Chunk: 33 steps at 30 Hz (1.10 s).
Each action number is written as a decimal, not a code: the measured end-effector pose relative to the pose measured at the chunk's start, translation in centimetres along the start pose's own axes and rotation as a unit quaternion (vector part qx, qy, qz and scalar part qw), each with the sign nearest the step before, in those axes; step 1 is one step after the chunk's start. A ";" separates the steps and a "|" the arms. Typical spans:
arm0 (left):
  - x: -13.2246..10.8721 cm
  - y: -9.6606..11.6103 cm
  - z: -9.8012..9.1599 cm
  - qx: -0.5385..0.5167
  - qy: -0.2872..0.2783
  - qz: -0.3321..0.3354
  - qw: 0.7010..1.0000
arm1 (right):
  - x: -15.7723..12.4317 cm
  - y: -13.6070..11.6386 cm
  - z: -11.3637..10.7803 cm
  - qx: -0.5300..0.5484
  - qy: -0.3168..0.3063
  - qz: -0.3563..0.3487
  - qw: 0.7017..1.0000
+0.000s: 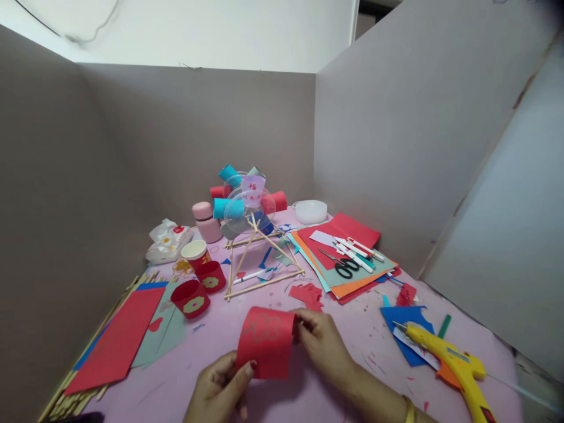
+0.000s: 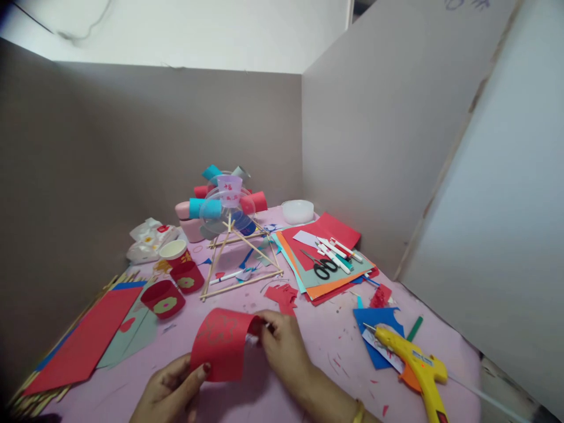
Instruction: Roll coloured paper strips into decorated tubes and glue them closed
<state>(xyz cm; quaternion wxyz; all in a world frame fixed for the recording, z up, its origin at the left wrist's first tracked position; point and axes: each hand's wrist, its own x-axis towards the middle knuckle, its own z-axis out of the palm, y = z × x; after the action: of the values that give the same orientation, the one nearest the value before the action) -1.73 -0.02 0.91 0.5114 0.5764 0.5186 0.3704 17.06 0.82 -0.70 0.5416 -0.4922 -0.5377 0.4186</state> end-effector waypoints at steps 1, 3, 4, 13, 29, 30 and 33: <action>0.1 -0.1 0.1 -0.006 -0.011 -0.008 1.000 | 0.7 -0.1 -0.2 -0.025 0.019 -0.033 0.999; 0.4 -0.4 0.4 -0.023 -0.029 -0.012 0.999 | 2.5 0.0 -0.5 -0.072 0.042 -0.088 0.993; 0.6 -0.7 0.5 -0.039 -0.034 -0.017 0.999 | 3.4 0.1 -0.5 -0.094 0.049 -0.108 0.988; 2.7 -4.3 1.7 -0.124 -0.022 -0.085 0.988 | 2.9 2.3 -0.4 -0.257 0.035 -0.133 0.957; 3.3 -5.2 -2.0 0.485 -0.008 0.290 0.825 | -4.1 0.1 -3.7 -0.389 -0.016 -0.111 0.914; 3.5 -5.7 -1.9 0.498 -0.007 0.291 0.817 | -5.4 0.1 -5.3 -0.392 0.019 -0.102 0.914; 4.0 -6.7 -1.6 0.512 0.016 0.309 0.801 | -10.3 0.6 -10.9 -0.411 0.179 -0.070 0.891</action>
<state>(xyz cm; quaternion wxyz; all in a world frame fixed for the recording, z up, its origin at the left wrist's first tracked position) -4.02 3.84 -5.73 -0.0084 0.8782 0.4351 0.1986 27.25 -10.12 -2.36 0.4057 -0.6984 -0.5891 0.0255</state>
